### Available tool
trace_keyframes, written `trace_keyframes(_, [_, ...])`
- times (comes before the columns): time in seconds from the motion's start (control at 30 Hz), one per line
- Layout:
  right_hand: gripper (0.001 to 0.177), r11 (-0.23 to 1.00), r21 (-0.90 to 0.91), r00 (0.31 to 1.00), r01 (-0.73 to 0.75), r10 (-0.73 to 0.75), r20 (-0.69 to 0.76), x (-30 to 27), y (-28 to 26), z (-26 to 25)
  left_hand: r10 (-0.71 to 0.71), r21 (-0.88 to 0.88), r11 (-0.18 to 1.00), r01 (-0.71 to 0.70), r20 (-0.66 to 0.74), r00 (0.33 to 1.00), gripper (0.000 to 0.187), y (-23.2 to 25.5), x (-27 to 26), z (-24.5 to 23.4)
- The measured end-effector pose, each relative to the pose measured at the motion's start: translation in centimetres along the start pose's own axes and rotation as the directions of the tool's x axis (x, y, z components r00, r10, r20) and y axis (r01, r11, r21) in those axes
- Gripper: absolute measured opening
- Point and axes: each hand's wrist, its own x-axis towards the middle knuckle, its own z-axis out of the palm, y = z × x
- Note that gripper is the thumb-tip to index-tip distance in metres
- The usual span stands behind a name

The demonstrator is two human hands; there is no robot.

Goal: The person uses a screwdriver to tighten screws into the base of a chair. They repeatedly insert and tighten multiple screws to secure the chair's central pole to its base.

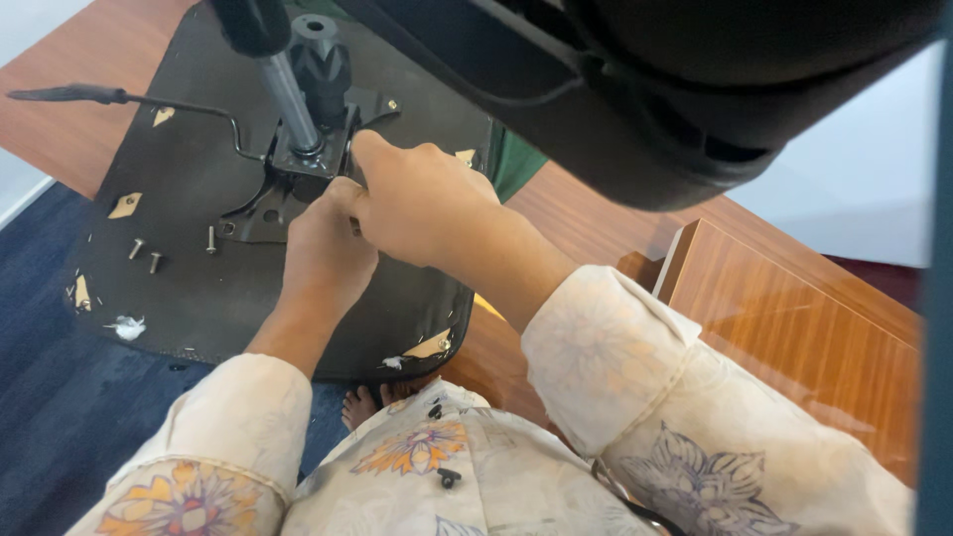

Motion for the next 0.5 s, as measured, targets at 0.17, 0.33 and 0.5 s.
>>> trace_keyframes(0.17, [0.026, 0.998, 0.014, 0.998, 0.065, -0.065, -0.025, 0.9, 0.9, -0.1, 0.058, -0.036, 0.998, -0.059, -0.031, 0.998, 0.022, 0.2, 0.4, 0.2])
trace_keyframes(0.33, [0.021, 0.941, 0.01, 0.936, 0.339, -0.337, -0.105, 2.1, 2.7, 1.0, 0.155, -0.064, 0.985, -0.158, -0.054, 0.986, 0.031, 0.3, 0.0, 0.2])
trace_keyframes(0.5, [0.021, 0.887, 0.046, 0.88, 0.459, -0.447, -0.159, 2.3, 3.0, 1.6, 0.108, -0.057, 0.992, -0.11, -0.04, 0.993, 0.029, 0.2, -0.1, 0.2])
